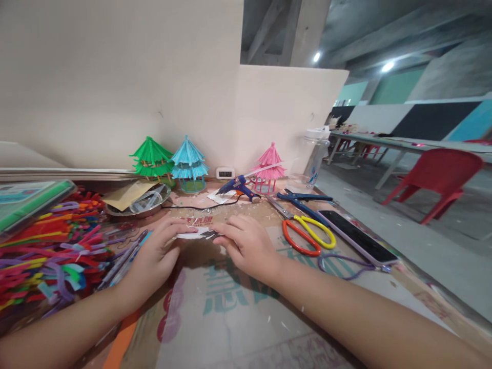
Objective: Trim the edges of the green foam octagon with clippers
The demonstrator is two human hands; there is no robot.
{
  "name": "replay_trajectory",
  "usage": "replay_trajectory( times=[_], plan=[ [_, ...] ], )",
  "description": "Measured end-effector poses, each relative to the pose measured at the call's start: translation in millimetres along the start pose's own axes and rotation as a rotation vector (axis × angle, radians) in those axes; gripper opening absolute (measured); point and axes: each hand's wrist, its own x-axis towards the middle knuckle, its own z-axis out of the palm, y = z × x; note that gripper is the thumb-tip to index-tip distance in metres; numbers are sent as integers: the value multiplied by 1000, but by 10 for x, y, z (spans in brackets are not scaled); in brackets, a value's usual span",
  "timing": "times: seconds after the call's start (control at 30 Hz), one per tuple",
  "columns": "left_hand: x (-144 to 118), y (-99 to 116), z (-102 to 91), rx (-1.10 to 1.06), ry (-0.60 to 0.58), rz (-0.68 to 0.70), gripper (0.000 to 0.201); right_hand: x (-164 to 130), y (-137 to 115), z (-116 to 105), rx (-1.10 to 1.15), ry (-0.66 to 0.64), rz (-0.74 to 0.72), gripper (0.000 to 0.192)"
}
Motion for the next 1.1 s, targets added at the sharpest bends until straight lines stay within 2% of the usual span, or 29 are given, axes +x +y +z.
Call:
replay_trajectory(
  times=[0.63,1.1],
  plan=[
    [2,-1,-11,12,17,-16,45,-8,17,15,26,17,33,30],
    [-3,-2,-11,27,-8,-30,39,3,22,0,39,13,25,30]
  ],
)
